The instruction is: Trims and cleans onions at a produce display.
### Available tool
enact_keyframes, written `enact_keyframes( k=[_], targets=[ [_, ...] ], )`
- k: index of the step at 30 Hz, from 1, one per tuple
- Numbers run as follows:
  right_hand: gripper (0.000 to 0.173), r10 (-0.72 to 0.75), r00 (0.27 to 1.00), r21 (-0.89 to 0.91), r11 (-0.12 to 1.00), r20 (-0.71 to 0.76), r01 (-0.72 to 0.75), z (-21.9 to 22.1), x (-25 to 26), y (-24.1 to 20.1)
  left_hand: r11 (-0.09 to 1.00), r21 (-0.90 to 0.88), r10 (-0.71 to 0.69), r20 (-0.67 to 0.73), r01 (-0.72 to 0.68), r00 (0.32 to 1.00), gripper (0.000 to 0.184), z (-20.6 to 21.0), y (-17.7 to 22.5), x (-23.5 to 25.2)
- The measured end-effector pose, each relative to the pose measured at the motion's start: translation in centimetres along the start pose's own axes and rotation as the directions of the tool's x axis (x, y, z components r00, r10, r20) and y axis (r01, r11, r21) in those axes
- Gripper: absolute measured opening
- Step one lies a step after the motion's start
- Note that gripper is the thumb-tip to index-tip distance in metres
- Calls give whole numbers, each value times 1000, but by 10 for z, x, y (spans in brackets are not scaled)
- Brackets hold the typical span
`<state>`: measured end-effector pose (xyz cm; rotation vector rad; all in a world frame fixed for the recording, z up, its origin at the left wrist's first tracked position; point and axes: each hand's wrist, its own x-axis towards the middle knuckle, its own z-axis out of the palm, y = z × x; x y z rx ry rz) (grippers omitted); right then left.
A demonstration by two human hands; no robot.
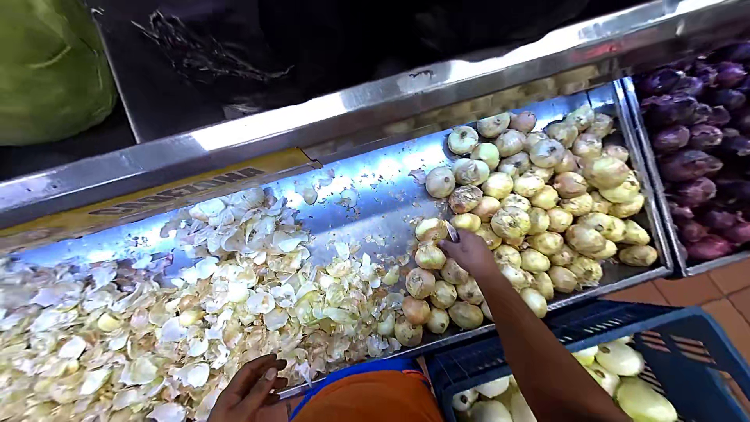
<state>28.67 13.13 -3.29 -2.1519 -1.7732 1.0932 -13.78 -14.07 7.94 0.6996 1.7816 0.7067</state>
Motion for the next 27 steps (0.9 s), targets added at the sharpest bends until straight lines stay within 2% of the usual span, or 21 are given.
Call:
enact_keyframes(
  k=[1, 2, 4, 5, 7, 9, 10, 12, 14, 16, 17, 19, 21, 24, 27],
  targets=[
    [42, -40, 999, -50, 998, -5, 39, 1, 20, -4, 1000, -6, 6, 0, -6, 1000, 35, 4, 2, 3],
    [51, -78, 997, -112, 991, 24, 80, 4, 42, -7, 1000, -9, 7, 3, -7, 1000, 35, 9, 3, 6],
    [73, -128, 977, -245, 955, 169, 167, 14, 84, -7, 1000, -14, 14, 17, -13, 1000, 34, 21, 9, 13],
    [77, -109, 961, -317, 929, 256, 190, 19, 100, -9, 1000, -12, 24, 35, -23, 999, 34, 27, 13, 16],
    [72, -78, 926, -414, 878, 370, 239, 26, 125, -11, 999, -17, 44, 81, -43, 996, 35, 38, 25, 24],
    [68, -99, 921, -380, 890, 377, 251, 28, 141, -14, 998, -29, 59, 137, -55, 989, 35, 44, 38, 34],
    [68, -117, 925, -306, 922, 362, 237, 23, 141, -22, 997, -50, 66, 152, -59, 986, 34, 48, 45, 41],
    [64, -146, 932, -24, 986, 331, 163, 8, 116, -54, 991, -114, 93, 157, -75, 983, 37, 58, 61, 58],
    [48, -198, 911, 295, 951, 362, 89, 0, 59, -94, 965, -243, 140, 164, -98, 976, 58, 72, 76, 70],
    [41, -292, 855, 443, 893, 429, 83, -3, 7, -126, 880, -461, 207, 160, -112, 965, 92, 88, 89, 86],
    [45, -348, 836, 454, 880, 424, 137, -2, -11, -132, 822, -561, 216, 142, -101, 966, 97, 93, 95, 94],
    [54, -416, 831, 420, 872, 370, 250, 10, -37, -129, 692, -719, 166, 78, -60, 983, 68, 94, 104, 107],
    [57, -384, 824, 377, 898, 417, 228, 15, -53, -119, 661, -750, 74, 39, -20, 997, 52, 83, 107, 115],
    [40, -340, 756, 370, 919, 559, 140, 15, -67, -109, 689, -725, 82, 99, 16, 992, 50, 63, 96, 107],
    [30, -467, 642, 458, 867, 607, 197, 12, -78, -105, 744, -668, 94, 138, 23, 986, 53, 59, 88, 82]
  ],
)
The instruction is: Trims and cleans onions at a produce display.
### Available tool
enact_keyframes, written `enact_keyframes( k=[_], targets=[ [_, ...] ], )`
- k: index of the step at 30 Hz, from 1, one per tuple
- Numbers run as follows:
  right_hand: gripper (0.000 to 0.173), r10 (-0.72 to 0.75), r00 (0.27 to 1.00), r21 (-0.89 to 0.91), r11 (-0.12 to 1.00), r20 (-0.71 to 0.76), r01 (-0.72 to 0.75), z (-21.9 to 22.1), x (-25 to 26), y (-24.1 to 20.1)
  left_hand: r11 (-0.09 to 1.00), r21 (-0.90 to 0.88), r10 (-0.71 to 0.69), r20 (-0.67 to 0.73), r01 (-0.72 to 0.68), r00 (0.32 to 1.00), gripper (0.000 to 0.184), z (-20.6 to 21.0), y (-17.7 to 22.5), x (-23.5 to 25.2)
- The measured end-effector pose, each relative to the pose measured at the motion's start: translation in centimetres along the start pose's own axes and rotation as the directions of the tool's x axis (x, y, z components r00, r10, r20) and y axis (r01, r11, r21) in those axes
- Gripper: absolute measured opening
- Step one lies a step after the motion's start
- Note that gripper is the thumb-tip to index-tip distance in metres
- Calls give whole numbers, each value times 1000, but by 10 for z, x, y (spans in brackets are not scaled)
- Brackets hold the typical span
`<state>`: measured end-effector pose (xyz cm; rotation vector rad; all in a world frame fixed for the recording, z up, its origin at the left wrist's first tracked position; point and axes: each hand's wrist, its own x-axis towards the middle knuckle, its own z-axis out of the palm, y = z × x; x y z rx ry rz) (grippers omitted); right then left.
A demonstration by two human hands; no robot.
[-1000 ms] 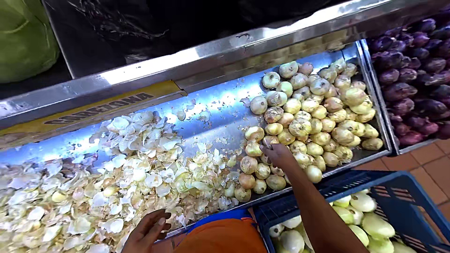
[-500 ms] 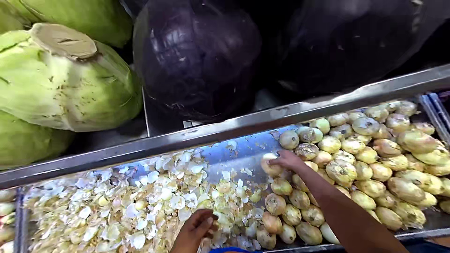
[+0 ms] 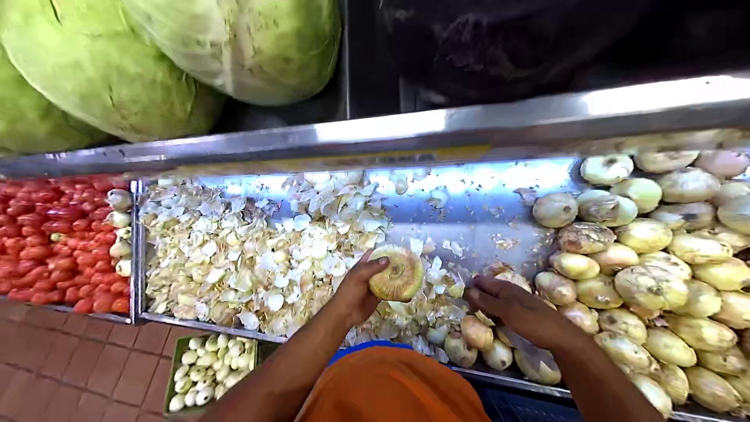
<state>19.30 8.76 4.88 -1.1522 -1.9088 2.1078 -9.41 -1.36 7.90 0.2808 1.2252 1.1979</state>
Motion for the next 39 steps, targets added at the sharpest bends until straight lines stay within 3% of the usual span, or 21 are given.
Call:
enact_keyframes(
  k=[5, 8, 10, 14, 18, 22, 29, 35, 39],
  targets=[
    [34, -276, 953, -263, 917, 122, 299, 15, 1, -8, 987, 162, -16, 51, 8, 999, 56, 0, -4, -29],
    [39, -321, 938, -474, 810, 132, 345, 29, 4, -23, 966, 259, -9, 91, -14, 996, 57, -4, -4, -40],
    [46, -323, 937, -659, 677, 136, 329, 36, 4, -35, 954, 298, -8, 109, -26, 994, 52, -7, -3, -41],
    [67, -427, 883, -887, 309, 194, 344, 45, 6, -51, 924, 380, -8, 129, -42, 992, 40, -9, 2, -39],
    [71, -457, 864, -948, 121, 212, 296, 51, 4, -60, 854, 517, -11, 142, -64, 990, 32, -5, 7, -39],
    [75, -461, 861, -963, 47, 216, 266, 56, 1, -59, 759, 651, -78, 139, -32, 987, 31, 0, 12, -35],
    [76, -491, 825, -935, 58, 279, 351, 65, 1, -44, 600, 800, -210, 137, 17, 968, 40, 11, 13, -32],
    [75, -590, 759, -891, 141, 274, 431, 72, 4, -28, 635, 771, -225, 118, 54, 967, 40, 13, 8, -33],
    [68, -652, 705, -871, 137, 279, 472, 75, 11, -16, 682, 725, -188, 57, 89, 981, 38, 9, 0, -30]
  ],
)
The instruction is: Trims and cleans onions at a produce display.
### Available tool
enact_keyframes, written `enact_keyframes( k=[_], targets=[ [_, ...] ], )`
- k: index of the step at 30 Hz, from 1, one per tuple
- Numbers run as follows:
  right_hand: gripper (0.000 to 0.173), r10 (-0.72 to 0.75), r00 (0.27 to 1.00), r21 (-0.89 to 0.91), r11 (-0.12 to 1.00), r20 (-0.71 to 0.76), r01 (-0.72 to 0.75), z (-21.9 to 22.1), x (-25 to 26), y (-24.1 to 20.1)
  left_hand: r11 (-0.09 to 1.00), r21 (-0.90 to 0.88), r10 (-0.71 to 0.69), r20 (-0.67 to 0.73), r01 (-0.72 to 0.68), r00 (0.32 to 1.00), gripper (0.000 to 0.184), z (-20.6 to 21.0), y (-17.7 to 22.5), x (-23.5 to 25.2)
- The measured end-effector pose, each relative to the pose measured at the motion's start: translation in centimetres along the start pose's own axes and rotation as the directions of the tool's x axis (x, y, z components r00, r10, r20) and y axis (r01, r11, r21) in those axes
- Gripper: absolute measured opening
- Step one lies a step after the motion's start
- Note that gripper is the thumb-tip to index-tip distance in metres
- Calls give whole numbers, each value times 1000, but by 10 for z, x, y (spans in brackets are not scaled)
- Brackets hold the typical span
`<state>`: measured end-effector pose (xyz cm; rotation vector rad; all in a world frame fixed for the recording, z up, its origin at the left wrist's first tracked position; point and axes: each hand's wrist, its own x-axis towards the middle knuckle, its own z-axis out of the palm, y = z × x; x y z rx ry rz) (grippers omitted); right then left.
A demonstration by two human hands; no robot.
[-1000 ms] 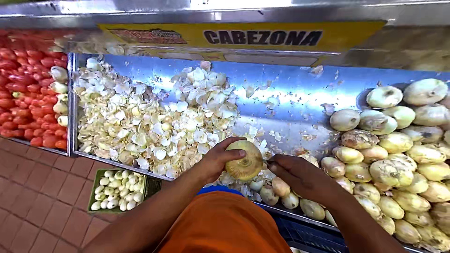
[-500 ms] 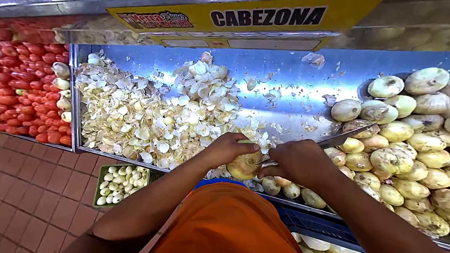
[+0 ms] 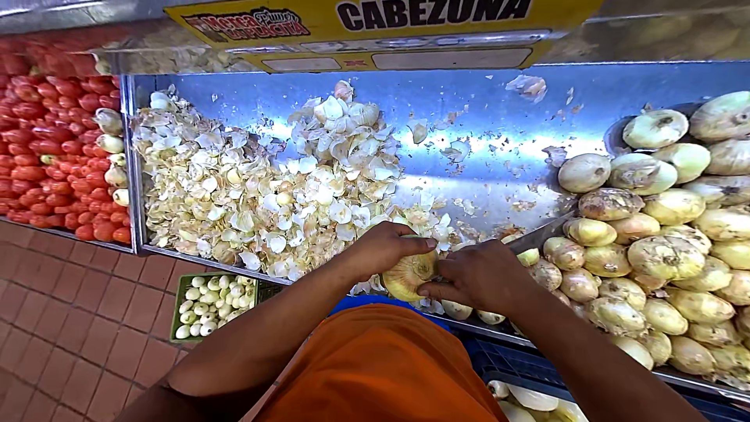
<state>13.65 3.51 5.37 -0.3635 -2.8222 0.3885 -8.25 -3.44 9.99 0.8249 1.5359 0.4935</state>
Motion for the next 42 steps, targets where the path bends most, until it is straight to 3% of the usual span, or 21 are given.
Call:
enact_keyframes(
  k=[6, 9, 11, 14, 18, 23, 27, 31, 33, 36, 39, 42],
  targets=[
    [66, 36, 999, 40, 998, 37, -38, 5, -8, -3, 918, -398, -73, -161, 3, 984, 48, -18, -4, 11],
    [70, 17, 997, 63, 998, 69, -21, 5, -5, -8, 855, -519, -114, -139, 26, 984, 48, -23, 1, 8],
    [72, -6, 989, 58, 998, 146, -2, 5, -4, -13, 746, -664, -171, -130, 43, 977, 49, -23, -1, 10],
    [70, 47, 967, 56, 996, 249, -63, 10, -4, -12, 654, -756, -179, -109, 35, 978, 52, -32, -1, 13],
    [45, 244, 955, 127, 955, 168, -267, 3, -1, -3, 754, -651, -90, -233, -87, 968, 49, -30, -1, 4],
    [73, 398, 900, 113, 900, 178, -420, -14, 21, -9, 891, -414, 58, -303, -186, 951, 38, -22, -9, 0],
    [77, 465, 827, 64, 859, 316, -507, -15, 28, -10, 912, -344, 100, -342, -223, 934, 39, -14, -6, -4],
    [77, 438, 800, 39, 868, 411, -495, -12, 29, -10, 940, -271, 99, -363, -206, 927, 45, -6, -6, -9],
    [79, 394, 832, 45, 895, 390, -444, -6, 28, -7, 955, -228, 95, -369, -189, 924, 45, 0, -7, -12],
    [78, 290, 945, -5, 956, 154, -293, 11, 24, -4, 989, -64, 93, -424, -132, 901, 51, 8, -10, -6],
    [74, 144, 989, -63, 987, -17, -145, 27, 22, -2, 981, 183, 148, -494, -64, 857, 57, 20, -13, -4],
    [71, 70, 996, -33, 997, 48, -68, 34, 23, -7, 997, 18, 73, -529, -74, 845, 49, 16, -23, 13]
  ],
)
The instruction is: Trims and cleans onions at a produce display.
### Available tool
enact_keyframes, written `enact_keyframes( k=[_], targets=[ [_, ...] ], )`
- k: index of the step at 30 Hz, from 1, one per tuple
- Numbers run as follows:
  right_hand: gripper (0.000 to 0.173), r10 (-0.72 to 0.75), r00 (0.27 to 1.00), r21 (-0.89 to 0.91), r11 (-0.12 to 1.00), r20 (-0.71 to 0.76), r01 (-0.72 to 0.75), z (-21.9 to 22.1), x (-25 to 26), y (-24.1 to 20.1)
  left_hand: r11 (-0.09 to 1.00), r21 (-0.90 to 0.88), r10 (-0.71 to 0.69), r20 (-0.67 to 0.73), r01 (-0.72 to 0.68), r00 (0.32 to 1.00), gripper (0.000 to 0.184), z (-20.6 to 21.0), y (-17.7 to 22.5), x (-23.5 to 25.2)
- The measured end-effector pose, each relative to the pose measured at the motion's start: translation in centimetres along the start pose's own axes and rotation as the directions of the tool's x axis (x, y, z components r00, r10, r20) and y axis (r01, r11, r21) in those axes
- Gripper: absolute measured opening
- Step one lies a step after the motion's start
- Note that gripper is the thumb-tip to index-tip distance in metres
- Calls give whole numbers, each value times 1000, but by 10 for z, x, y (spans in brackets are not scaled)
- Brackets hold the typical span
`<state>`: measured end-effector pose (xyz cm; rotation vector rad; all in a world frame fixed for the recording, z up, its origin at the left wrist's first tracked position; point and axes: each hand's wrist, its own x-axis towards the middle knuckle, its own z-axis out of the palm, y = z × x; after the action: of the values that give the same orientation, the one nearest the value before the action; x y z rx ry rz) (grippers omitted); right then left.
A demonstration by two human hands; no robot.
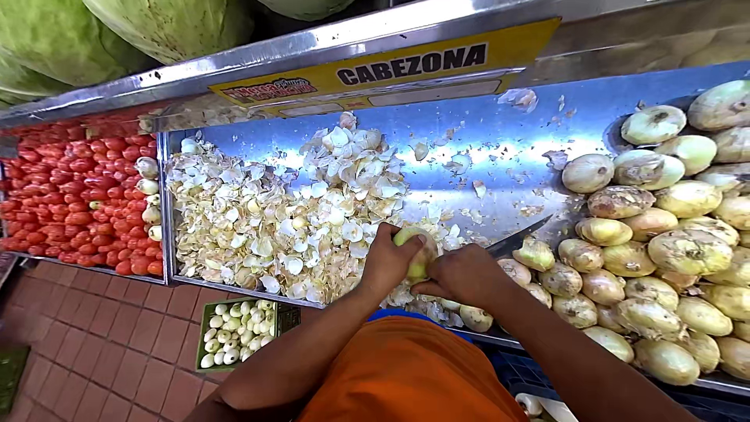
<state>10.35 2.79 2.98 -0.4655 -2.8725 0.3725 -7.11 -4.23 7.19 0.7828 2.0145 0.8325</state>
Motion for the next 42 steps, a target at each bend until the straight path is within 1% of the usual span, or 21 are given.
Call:
enact_keyframes(
  k=[1, 2, 3, 5, 7, 9, 12, 14, 16, 17, 19, 21, 23, 25, 29, 31, 33, 36, 38, 40, 42],
  targets=[
    [71, -2, 999, 14, 1000, 36, 2, 1, 0, -3, 990, -128, -62, 11, 63, 998, 46, 1, -4, 8],
    [71, 0, 997, 27, 1000, 74, -2, 3, -2, -4, 951, -270, -144, 46, 151, 989, 44, 1, -6, 14],
    [71, 6, 991, 41, 999, 131, -12, 3, -4, -5, 882, -398, -231, 101, 252, 968, 44, -2, -5, 19],
    [72, 66, 963, 64, 994, 261, -86, 7, -7, -4, 730, -555, -350, 198, 399, 915, 47, -14, -1, 25],
    [71, 196, 921, 56, 972, 336, -228, 10, -8, 2, 657, -585, -378, 290, 476, 879, 49, -25, 0, 26],
    [62, 311, 860, 56, 930, 404, -362, 6, -4, 13, 631, -583, -376, 346, 511, 860, 48, -30, 0, 21],
    [41, 335, 728, 96, 872, 599, -480, -9, -3, 28, 665, -579, -324, 344, 471, 881, 47, -31, 1, 13],
    [32, 313, 685, 123, 853, 658, -508, -23, -11, 34, 694, -566, -282, 355, 445, 891, 56, -35, -1, 12],
    [24, 289, 711, 169, 851, 641, -498, -39, -18, 34, 691, -584, -246, 365, 426, 898, 55, -41, -4, 15],
    [24, 275, 741, 212, 845, 613, -490, -46, -20, 33, 688, -597, -213, 377, 412, 901, 50, -44, -8, 18],
    [24, 231, 821, 328, 834, 522, -443, -52, -22, 29, 719, -586, -147, 397, 373, 906, 40, -49, -12, 21],
    [24, 165, 883, 420, 831, 440, -364, -52, -19, 21, 768, -544, -108, 409, 338, 906, 40, -50, -11, 20],
    [26, 145, 878, 414, 839, 455, -353, -50, -14, 15, 814, -499, -88, 397, 296, 914, 39, -47, -6, 17],
    [27, 190, 854, 341, 858, 485, -384, -48, -7, 9, 846, -473, -73, 356, 247, 932, 39, -42, -3, 15],
    [62, 368, 761, 129, 854, 535, -504, -48, 5, 4, 879, -444, -47, 280, 173, 959, 41, -39, -4, 12],
    [70, 393, 731, 83, 850, 557, -520, -50, 9, 2, 902, -408, -42, 236, 138, 971, 42, -37, -4, 7],
    [73, 376, 726, 75, 860, 576, -505, -47, 14, 1, 920, -375, -42, 202, 117, 979, 40, -34, -2, 0],
    [74, 339, 774, 99, 884, 535, -456, -37, 17, 4, 921, -377, -40, 157, 98, 987, 39, -27, -1, -6],
    [79, 327, 844, 87, 913, 425, -398, -27, 16, 4, 928, -364, -44, 94, 76, 995, 41, -19, -2, -9],
    [82, 301, 903, 53, 942, 305, -332, -17, 14, 1, 953, -299, -49, 14, 51, 999, 47, -11, -7, -8],
    [81, 280, 931, 26, 955, 236, -294, -11, 14, -1, 959, -279, -64, -26, 54, 998, 48, -6, -11, -4]
  ],
)
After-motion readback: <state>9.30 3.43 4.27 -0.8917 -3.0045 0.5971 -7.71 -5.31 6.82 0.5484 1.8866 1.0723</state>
